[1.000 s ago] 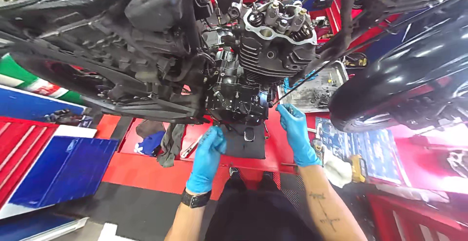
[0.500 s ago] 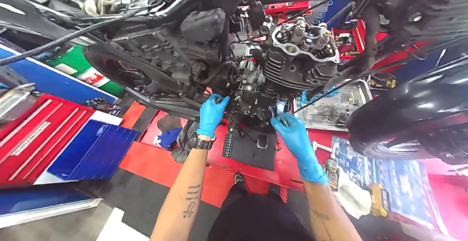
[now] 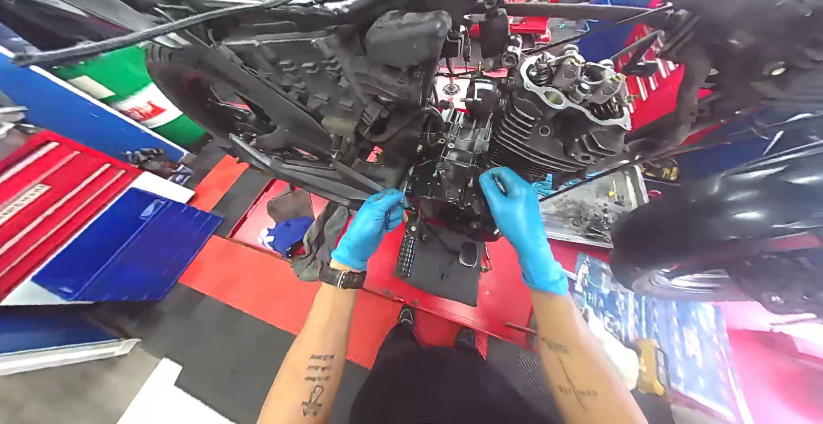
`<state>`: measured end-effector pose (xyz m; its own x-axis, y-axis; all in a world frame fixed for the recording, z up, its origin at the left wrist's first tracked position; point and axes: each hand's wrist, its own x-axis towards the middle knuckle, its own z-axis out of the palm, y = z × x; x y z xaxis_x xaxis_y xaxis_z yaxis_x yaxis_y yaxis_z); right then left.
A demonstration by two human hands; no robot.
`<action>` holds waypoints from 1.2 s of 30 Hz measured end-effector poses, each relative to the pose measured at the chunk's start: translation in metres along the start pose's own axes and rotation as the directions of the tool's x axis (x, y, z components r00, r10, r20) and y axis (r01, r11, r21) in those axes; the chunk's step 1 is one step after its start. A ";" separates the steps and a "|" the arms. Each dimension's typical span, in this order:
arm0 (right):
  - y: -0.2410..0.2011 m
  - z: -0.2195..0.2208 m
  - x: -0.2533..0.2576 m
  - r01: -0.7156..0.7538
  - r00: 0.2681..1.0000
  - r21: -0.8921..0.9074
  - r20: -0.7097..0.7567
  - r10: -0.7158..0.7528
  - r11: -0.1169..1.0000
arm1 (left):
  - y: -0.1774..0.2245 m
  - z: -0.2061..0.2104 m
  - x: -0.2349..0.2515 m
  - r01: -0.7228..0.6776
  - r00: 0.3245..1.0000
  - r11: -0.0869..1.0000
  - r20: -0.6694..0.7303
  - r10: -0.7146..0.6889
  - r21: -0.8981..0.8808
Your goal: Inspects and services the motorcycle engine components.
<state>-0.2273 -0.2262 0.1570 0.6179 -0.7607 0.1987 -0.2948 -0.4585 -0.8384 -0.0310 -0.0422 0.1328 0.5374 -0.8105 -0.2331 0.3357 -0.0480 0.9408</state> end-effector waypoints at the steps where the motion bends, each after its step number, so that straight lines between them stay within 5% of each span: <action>1: -0.001 0.005 0.004 -0.013 1.000 -0.095 0.012 0.014 0.995 | -0.006 -0.002 0.000 -0.011 1.000 0.994 0.020 0.013 -0.106; 6: -0.045 0.005 0.012 -0.187 0.947 -0.516 0.131 0.293 0.836 | -0.006 -0.006 0.011 -0.063 0.984 0.964 0.143 0.103 -0.260; 11: -0.058 -0.001 0.023 -0.225 0.898 -0.573 0.192 0.396 0.788 | 0.034 0.015 0.033 -0.128 0.985 0.972 0.137 0.102 0.197; 15: -0.061 -0.001 0.024 -0.237 0.904 -0.559 0.172 0.391 0.795 | 0.051 0.035 0.061 -0.176 0.984 0.635 0.156 0.089 0.752; 18: -0.070 0.005 0.020 -0.281 0.916 -0.560 0.087 0.393 0.779 | 0.060 0.040 0.062 -0.193 0.981 0.489 0.176 0.080 0.851; 23: -0.070 0.013 0.015 -0.369 0.886 -0.546 0.037 0.462 0.752 | 0.063 0.045 0.045 -0.189 0.982 0.417 0.173 0.075 0.889; 28: -0.070 0.009 0.011 -0.371 0.877 -0.526 0.074 0.475 0.766 | 0.051 0.026 0.029 -0.164 0.979 0.603 0.203 0.003 0.780; 32: -0.062 0.007 0.008 -0.348 0.893 -0.471 0.096 0.440 0.810 | 0.034 0.005 -0.004 0.050 0.951 0.966 0.283 -0.123 0.253; 36: -0.067 0.006 0.006 -0.323 0.884 -0.474 0.159 0.440 0.819 | 0.000 -0.022 -0.034 0.270 0.903 0.951 0.381 -0.196 -0.152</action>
<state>-0.1993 -0.1977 0.2115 0.5321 -0.8010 -0.2742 -0.7865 -0.3478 -0.5104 -0.0327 -0.0016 0.1353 0.1247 -0.9455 -0.3009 0.5817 -0.1760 0.7941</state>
